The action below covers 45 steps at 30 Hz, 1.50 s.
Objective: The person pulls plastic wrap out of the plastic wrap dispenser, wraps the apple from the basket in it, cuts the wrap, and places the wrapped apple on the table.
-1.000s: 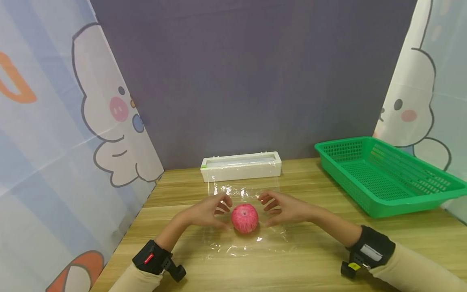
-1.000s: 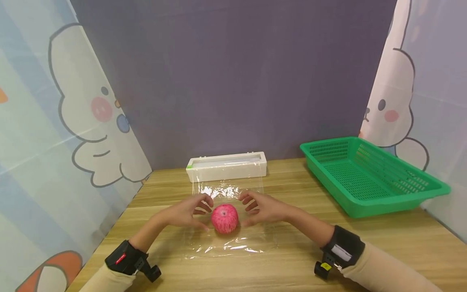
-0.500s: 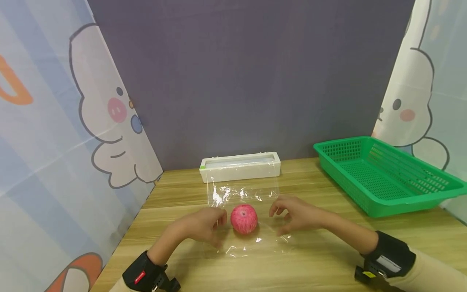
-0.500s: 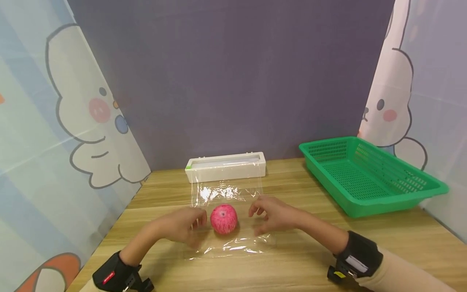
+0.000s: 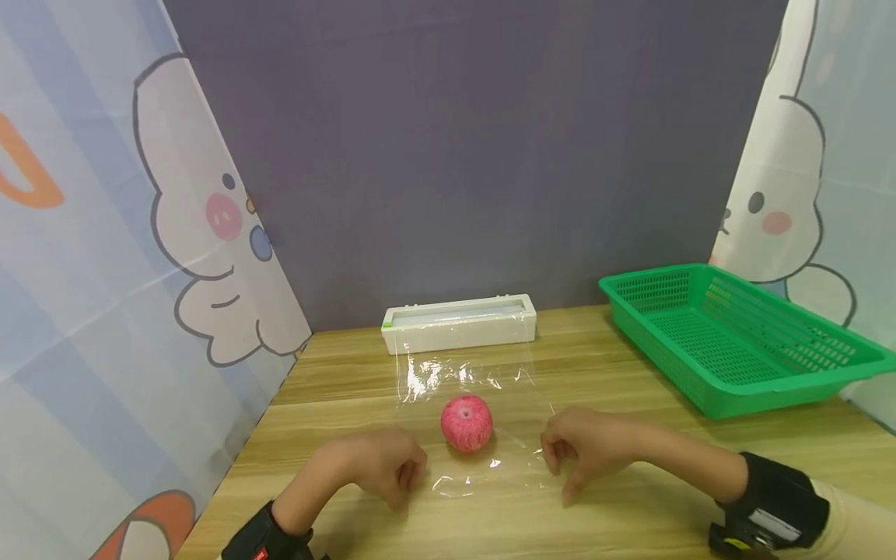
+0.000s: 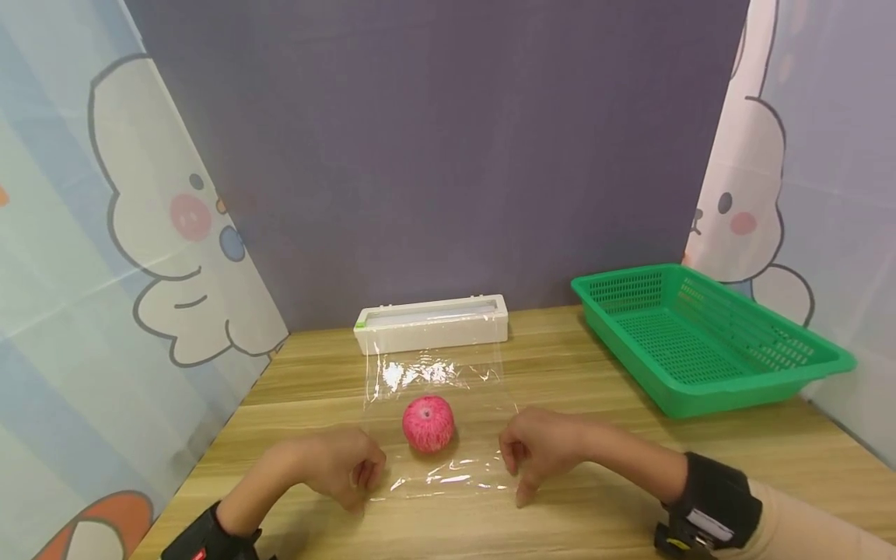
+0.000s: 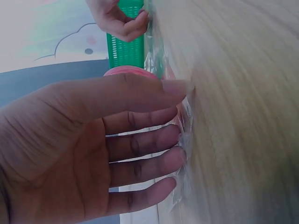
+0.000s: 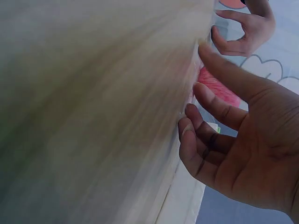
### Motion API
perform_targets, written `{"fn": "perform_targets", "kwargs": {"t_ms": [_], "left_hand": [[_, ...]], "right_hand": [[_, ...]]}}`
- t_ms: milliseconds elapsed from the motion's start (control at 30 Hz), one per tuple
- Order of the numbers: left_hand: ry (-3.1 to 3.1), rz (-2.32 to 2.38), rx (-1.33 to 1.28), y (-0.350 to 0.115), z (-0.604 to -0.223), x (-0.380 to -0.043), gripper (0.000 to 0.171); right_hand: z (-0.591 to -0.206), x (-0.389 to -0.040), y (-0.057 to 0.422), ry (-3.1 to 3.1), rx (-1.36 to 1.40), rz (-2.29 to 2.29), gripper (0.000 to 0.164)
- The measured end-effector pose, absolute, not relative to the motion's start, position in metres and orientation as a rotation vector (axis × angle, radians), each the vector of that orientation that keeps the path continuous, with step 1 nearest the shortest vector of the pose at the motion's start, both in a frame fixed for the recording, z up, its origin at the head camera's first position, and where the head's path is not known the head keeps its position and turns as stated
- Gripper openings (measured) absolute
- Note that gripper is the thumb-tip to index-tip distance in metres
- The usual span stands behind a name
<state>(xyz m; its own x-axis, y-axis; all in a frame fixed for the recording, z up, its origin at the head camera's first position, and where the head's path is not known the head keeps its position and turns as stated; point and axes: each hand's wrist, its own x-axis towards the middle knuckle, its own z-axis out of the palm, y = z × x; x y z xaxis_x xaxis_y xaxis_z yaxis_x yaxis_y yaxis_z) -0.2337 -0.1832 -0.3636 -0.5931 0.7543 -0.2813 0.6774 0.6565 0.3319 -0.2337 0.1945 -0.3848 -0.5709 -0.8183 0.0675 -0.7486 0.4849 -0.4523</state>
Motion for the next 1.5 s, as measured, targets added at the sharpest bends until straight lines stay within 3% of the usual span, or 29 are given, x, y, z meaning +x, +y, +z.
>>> {"fn": "perform_targets", "kwargs": {"t_ms": [367,933,1500], "left_hand": [[2.486,0.229,1.065,-0.181,-0.369,-0.232,0.033],[2.487,0.265,1.203,-0.186,-0.364,-0.236,0.030],[2.514,0.454,1.287,-0.205,-0.332,-0.257,0.025]], "right_hand": [[-0.395,-0.234,0.199,2.445,-1.457,-0.754,0.015],[-0.389,-0.236,0.203,2.409,-1.530,-0.764,0.013],[-0.358,-0.247,0.204,2.571,-1.466,-0.747,0.017]]}}
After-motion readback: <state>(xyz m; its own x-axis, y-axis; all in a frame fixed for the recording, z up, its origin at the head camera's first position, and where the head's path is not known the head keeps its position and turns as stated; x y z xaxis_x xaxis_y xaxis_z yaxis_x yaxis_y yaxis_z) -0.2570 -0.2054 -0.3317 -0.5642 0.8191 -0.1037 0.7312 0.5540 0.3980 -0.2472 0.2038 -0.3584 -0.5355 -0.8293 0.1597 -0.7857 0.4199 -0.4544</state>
